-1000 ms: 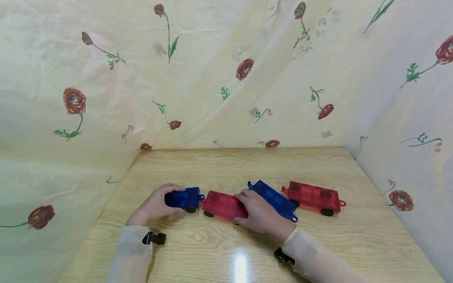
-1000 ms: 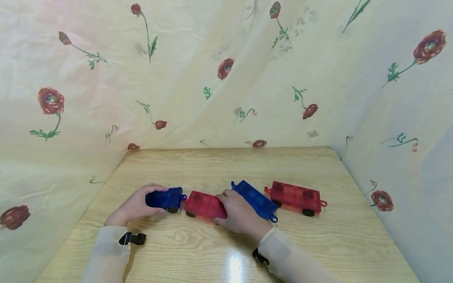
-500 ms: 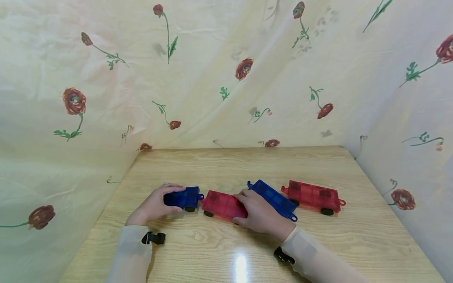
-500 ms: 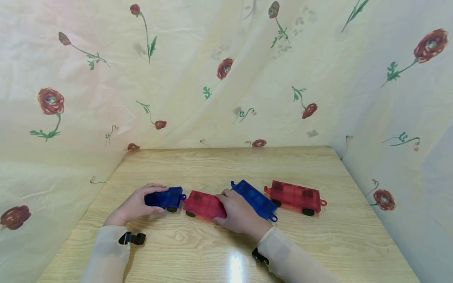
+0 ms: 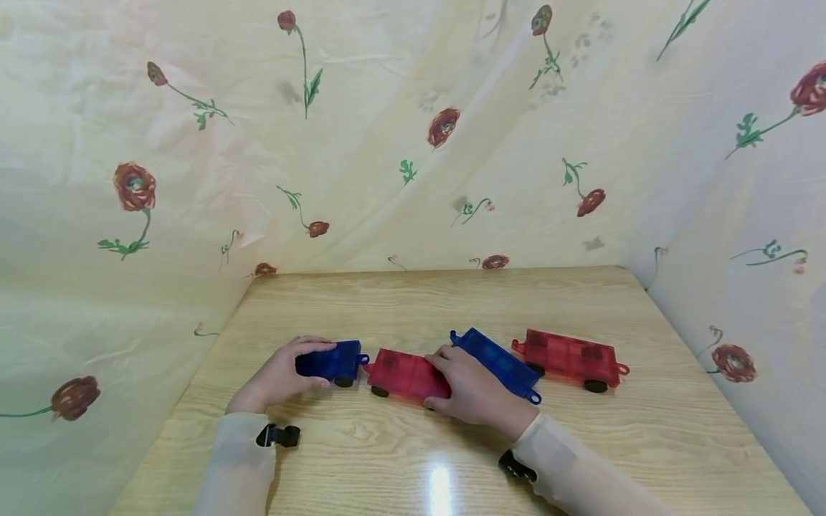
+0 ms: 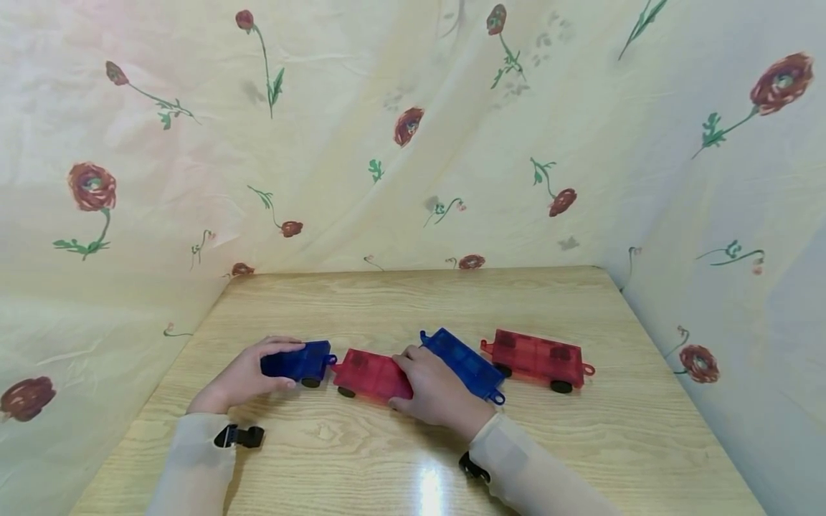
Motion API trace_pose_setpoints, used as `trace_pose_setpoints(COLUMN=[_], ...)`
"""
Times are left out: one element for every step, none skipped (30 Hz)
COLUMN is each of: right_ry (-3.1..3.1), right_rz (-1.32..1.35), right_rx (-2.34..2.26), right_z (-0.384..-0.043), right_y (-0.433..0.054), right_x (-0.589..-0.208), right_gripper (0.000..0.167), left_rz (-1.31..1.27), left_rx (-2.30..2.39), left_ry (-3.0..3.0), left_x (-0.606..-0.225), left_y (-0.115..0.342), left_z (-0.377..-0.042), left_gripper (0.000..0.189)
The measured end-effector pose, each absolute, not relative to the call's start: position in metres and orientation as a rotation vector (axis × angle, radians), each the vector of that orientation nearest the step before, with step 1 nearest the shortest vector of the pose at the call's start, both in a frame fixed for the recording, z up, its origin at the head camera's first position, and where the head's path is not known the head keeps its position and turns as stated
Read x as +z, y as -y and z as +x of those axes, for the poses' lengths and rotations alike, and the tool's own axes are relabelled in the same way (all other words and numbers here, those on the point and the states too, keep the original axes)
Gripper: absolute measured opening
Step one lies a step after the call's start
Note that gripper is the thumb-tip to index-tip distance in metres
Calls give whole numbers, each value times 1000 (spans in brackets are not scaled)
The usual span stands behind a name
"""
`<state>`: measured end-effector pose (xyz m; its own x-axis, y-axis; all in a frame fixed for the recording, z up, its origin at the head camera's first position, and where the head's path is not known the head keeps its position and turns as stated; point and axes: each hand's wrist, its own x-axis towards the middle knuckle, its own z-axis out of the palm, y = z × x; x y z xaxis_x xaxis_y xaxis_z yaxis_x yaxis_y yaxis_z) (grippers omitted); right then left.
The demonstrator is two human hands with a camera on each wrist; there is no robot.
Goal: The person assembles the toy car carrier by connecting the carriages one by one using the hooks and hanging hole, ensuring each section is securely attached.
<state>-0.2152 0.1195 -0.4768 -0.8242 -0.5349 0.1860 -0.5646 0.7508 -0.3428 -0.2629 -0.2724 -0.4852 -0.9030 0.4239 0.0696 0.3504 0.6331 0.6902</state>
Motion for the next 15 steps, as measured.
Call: trace_pose_setpoints(right_ry=[2865, 2863, 2862, 2862, 2863, 2864, 2864, 2866, 2868, 2869, 2870, 2870, 2872, 2873, 2875], right_rz=[904, 905, 907, 907, 907, 907, 907, 907, 907, 909, 911, 912, 916, 919, 922], right_rx=[594, 591, 588, 585, 587, 590, 593, 594, 595, 593, 590, 587, 584, 582, 581], right_z=[-215, -216, -216, -216, -216, -216, -216, -216, -216, -216, -216, -216, -216, -216, -215], right_y=[-120, -120, -120, -120, -120, -120, -120, -120, -120, -120, -120, -120, -120, -120, -119], right_x=[-477, -477, -478, -478, -478, -478, -478, -478, -478, -479, -479, -479, -479, -479, -479], right_gripper=[73, 73, 73, 73, 73, 72, 73, 73, 73, 73, 73, 72, 72, 72, 72], left_rz=[653, 655, 654, 661, 664, 668, 672, 676, 677, 680, 678, 678, 677, 679, 681], left_rx=[1130, 1125, 1125, 1116, 1111, 1100, 1089, 1074, 1066, 1055, 1048, 1041, 1039, 1036, 1035], left_ry=[-2750, -2753, -2751, -2751, -2750, -2750, -2751, -2754, -2755, -2756, -2757, -2757, -2757, -2759, -2759], left_x=[-485, -485, -485, -485, -484, -484, -484, -484, -484, -483, -483, -483, -484, -484, -484], left_y=[272, 273, 273, 273, 273, 273, 274, 274, 274, 274, 274, 274, 274, 274, 274], left_z=[-263, -263, -263, -263, -263, -263, -263, -262, -262, -262, -262, -262, -263, -263, -263], left_gripper=[67, 67, 67, 68, 68, 68, 68, 68, 68, 68, 68, 68, 68, 68, 68])
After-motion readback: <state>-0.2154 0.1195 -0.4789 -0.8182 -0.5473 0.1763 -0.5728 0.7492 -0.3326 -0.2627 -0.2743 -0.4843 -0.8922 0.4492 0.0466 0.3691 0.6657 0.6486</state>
